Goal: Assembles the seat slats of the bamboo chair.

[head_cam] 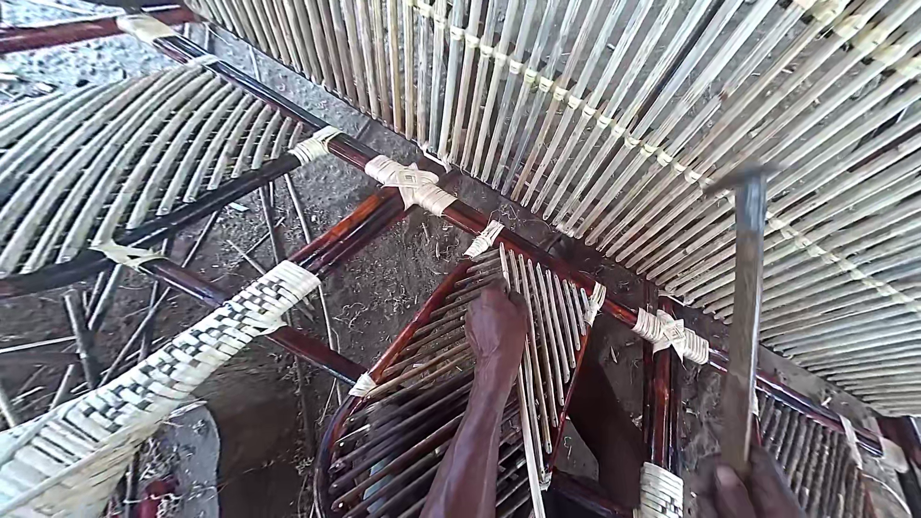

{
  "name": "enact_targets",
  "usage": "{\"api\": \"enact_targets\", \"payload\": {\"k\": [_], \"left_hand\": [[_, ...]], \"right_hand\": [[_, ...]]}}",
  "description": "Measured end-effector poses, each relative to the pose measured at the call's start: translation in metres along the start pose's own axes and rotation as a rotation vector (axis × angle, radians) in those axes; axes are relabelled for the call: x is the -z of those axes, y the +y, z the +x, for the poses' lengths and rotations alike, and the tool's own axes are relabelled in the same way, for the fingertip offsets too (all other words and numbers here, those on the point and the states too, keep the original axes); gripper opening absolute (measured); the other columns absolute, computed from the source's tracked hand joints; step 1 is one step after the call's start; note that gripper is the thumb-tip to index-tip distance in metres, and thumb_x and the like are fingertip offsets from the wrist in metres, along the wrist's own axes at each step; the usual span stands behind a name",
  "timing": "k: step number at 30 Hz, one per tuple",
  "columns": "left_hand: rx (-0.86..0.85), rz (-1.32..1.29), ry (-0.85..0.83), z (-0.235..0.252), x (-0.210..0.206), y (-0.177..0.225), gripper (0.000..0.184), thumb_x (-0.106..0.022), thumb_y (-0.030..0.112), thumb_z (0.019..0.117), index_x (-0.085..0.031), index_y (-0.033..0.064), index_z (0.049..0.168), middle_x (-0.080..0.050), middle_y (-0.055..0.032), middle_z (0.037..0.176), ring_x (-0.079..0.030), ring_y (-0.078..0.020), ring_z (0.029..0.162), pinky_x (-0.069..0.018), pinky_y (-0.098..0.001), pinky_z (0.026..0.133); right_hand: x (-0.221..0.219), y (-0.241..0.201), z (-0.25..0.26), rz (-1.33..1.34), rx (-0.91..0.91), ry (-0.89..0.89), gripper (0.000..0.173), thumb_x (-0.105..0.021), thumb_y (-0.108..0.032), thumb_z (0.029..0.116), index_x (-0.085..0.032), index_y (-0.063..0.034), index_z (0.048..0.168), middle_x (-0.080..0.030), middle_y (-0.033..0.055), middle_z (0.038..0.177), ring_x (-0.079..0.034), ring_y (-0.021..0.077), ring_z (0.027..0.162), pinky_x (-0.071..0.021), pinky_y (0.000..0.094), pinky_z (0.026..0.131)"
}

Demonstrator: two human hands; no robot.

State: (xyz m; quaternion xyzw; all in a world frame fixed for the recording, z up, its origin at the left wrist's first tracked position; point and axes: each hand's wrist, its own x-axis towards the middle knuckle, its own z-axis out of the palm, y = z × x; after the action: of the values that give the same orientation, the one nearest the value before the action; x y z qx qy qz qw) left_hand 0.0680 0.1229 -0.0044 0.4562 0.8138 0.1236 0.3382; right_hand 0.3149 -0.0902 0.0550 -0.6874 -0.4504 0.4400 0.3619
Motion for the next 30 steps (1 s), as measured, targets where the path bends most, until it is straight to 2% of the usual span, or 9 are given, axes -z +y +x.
{"api": "enact_targets", "payload": {"k": [2,3,6,11,13,17,22,26,30], "left_hand": [[-0.017,-0.040,0.013,-0.005,0.000,-0.002,0.023,-0.059,0.021,0.1019,-0.074,0.0104,0.116,-0.073,-0.0201,0.093,-0.071,-0.0407,0.089,-0.0549,-0.0608,0.072],[-0.022,-0.055,0.017,-0.007,0.001,-0.003,0.024,-0.058,0.021,0.1025,-0.074,0.0102,0.116,-0.073,-0.0208,0.093,-0.071,-0.0416,0.088,-0.0546,-0.0610,0.070],[-0.019,-0.073,-0.003,-0.008,0.002,-0.005,0.023,-0.057,0.022,0.1033,-0.073,0.0101,0.117,-0.073,-0.0217,0.093,-0.071,-0.0429,0.088,-0.0544,-0.0619,0.070],[-0.008,-0.070,-0.026,-0.008,0.003,-0.004,0.025,-0.058,0.022,0.1031,-0.071,0.0083,0.120,-0.072,-0.0223,0.093,-0.070,-0.0438,0.089,-0.0542,-0.0629,0.070],[0.002,-0.065,-0.034,-0.009,0.003,-0.002,0.026,-0.057,0.023,0.1034,-0.070,0.0087,0.121,-0.072,-0.0221,0.093,-0.070,-0.0432,0.089,-0.0546,-0.0621,0.070],[0.004,-0.054,-0.021,-0.009,0.001,-0.001,0.026,-0.057,0.022,0.1037,-0.071,0.0096,0.122,-0.073,-0.0210,0.095,-0.071,-0.0423,0.091,-0.0550,-0.0613,0.071],[-0.001,-0.073,-0.014,-0.008,0.001,-0.001,0.025,-0.056,0.021,0.1035,-0.071,0.0091,0.121,-0.073,-0.0212,0.093,-0.071,-0.0424,0.088,-0.0545,-0.0613,0.068],[0.005,-0.100,-0.029,-0.007,0.003,-0.002,0.026,-0.056,0.021,0.1037,-0.072,0.0089,0.120,-0.072,-0.0216,0.093,-0.070,-0.0426,0.088,-0.0539,-0.0621,0.069],[-0.028,-0.111,-0.040,-0.004,0.005,-0.005,0.023,-0.055,0.020,0.1041,-0.073,0.0066,0.109,-0.071,-0.0210,0.090,-0.070,-0.0417,0.086,-0.0537,-0.0607,0.068]], "right_hand": [[-0.017,0.010,0.022,-0.264,0.049,-0.042,0.049,-0.043,-0.039,0.1098,-0.060,0.0035,0.125,-0.058,0.0016,0.067,-0.053,0.0119,0.049,-0.0495,0.0342,0.044],[-0.027,0.016,0.032,-0.396,0.060,-0.050,0.044,-0.045,-0.037,0.1083,-0.066,0.0013,0.117,-0.058,0.0040,0.064,-0.054,0.0156,0.048,-0.0491,0.0382,0.045],[-0.052,0.019,0.057,-0.632,0.021,-0.076,0.036,-0.054,-0.036,0.1012,-0.070,-0.0030,0.102,-0.058,0.0061,0.063,-0.056,0.0195,0.052,-0.0488,0.0413,0.050],[-0.067,0.030,0.058,-0.670,0.306,0.033,0.048,-0.048,-0.042,0.1029,-0.070,-0.0002,0.101,-0.058,0.0026,0.059,-0.054,0.0107,0.047,-0.0472,0.0289,0.045],[-0.071,0.028,0.058,-0.728,0.349,0.076,0.048,-0.047,-0.040,0.1025,-0.071,0.0022,0.102,-0.059,0.0048,0.058,-0.056,0.0135,0.045,-0.0483,0.0310,0.044],[-0.076,0.027,0.065,-0.861,0.203,-0.022,0.042,-0.048,-0.037,0.1023,-0.070,-0.0016,0.104,-0.060,0.0077,0.059,-0.062,0.0245,0.049,-0.0520,0.0426,0.046],[-0.075,0.010,0.058,-0.706,0.281,0.017,0.046,-0.048,-0.041,0.1028,-0.070,-0.0014,0.102,-0.056,0.0015,0.057,-0.053,0.0108,0.045,-0.0463,0.0289,0.043],[-0.076,0.015,0.052,-0.662,0.362,0.112,0.052,-0.045,-0.044,0.1049,-0.069,0.0026,0.100,-0.056,0.0031,0.057,-0.052,0.0091,0.045,-0.0462,0.0264,0.043],[-0.077,0.021,0.052,-0.640,0.229,0.043,0.050,-0.047,-0.043,0.1034,-0.069,0.0013,0.102,-0.055,0.0018,0.057,-0.051,0.0097,0.045,-0.0461,0.0285,0.044]]}}
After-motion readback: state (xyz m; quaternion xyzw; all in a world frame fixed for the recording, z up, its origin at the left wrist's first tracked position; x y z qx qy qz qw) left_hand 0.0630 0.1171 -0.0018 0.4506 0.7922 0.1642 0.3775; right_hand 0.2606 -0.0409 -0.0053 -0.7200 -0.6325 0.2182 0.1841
